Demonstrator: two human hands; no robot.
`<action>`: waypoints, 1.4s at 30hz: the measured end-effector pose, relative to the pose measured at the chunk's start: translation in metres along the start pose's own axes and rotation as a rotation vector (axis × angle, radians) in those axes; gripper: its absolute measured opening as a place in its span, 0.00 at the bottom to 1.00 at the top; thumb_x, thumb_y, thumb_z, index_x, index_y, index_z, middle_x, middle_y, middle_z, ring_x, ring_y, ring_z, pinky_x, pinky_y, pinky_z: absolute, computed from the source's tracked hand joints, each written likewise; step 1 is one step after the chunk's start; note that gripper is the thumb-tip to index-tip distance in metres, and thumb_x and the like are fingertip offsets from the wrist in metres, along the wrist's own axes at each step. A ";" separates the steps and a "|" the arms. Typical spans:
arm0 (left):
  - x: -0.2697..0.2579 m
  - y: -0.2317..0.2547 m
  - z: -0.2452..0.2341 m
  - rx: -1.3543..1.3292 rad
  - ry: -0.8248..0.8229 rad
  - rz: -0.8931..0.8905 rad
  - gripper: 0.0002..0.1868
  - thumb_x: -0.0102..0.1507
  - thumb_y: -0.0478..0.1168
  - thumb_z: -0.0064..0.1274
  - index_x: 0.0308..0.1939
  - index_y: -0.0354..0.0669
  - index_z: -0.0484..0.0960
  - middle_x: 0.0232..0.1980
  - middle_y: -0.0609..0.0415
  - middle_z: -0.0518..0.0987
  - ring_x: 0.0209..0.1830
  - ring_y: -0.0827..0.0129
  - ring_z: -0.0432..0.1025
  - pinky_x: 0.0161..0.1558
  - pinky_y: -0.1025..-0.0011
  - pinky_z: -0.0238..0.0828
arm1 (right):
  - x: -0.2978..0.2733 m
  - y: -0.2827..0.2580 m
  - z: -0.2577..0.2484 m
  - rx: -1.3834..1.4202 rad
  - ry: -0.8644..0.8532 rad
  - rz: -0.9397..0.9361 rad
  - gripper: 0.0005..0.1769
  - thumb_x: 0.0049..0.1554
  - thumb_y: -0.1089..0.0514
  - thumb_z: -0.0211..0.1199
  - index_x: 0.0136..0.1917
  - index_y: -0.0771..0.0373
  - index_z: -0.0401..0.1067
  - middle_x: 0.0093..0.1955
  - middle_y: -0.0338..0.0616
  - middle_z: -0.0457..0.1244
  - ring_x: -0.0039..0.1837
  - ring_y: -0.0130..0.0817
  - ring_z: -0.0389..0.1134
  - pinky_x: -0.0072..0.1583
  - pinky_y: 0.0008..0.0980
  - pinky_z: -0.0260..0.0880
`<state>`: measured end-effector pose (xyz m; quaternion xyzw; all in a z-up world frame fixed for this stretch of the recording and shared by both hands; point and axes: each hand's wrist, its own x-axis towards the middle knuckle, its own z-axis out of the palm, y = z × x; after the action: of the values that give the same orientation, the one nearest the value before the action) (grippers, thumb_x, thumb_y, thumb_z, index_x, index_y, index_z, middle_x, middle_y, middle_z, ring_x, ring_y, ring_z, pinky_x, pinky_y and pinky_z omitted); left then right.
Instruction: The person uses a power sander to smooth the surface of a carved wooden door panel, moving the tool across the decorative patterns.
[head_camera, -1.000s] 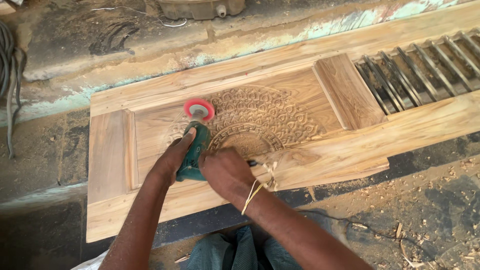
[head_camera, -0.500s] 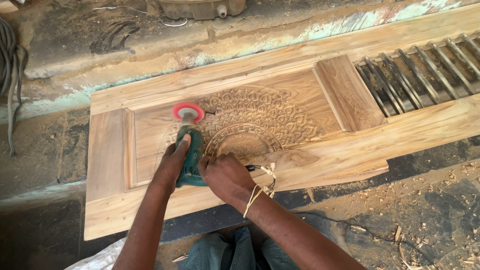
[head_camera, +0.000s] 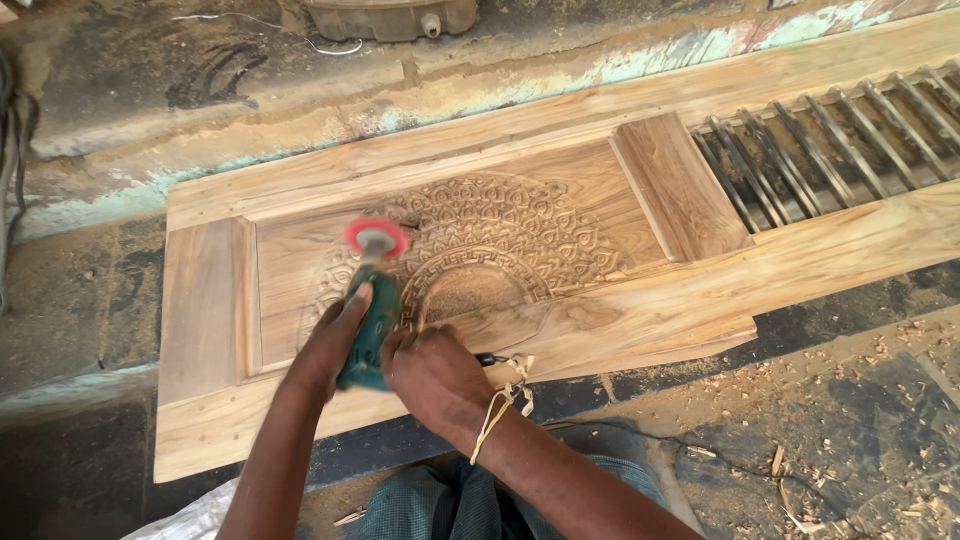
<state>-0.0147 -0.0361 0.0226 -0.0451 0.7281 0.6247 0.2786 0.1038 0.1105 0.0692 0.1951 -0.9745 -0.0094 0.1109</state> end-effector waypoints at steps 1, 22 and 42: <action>-0.005 -0.003 -0.001 -0.014 0.019 0.016 0.42 0.63 0.68 0.44 0.69 0.38 0.71 0.51 0.45 0.81 0.43 0.63 0.77 0.42 0.65 0.77 | 0.000 0.000 -0.002 -0.044 -0.013 -0.023 0.17 0.51 0.61 0.63 0.52 0.74 0.72 0.35 0.50 0.69 0.38 0.39 0.72 0.40 0.39 0.71; -0.051 -0.041 0.029 -0.209 0.130 0.058 0.40 0.61 0.64 0.53 0.64 0.35 0.74 0.46 0.48 0.81 0.41 0.66 0.76 0.41 0.68 0.75 | -0.052 -0.010 -0.014 -0.173 -0.074 -0.098 0.18 0.54 0.59 0.59 0.54 0.71 0.71 0.36 0.47 0.69 0.39 0.38 0.71 0.41 0.37 0.71; 0.020 -0.008 0.191 -0.203 -0.041 0.105 0.38 0.59 0.68 0.53 0.58 0.41 0.77 0.47 0.47 0.83 0.42 0.64 0.79 0.44 0.63 0.77 | -0.090 0.113 -0.070 -0.208 -0.361 0.108 0.26 0.44 0.65 0.62 0.58 0.70 0.69 0.38 0.50 0.70 0.43 0.44 0.73 0.44 0.43 0.72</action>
<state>0.0383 0.1463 -0.0056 -0.0219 0.6567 0.7097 0.2543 0.1573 0.2514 0.1255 0.1251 -0.9813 -0.1389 -0.0456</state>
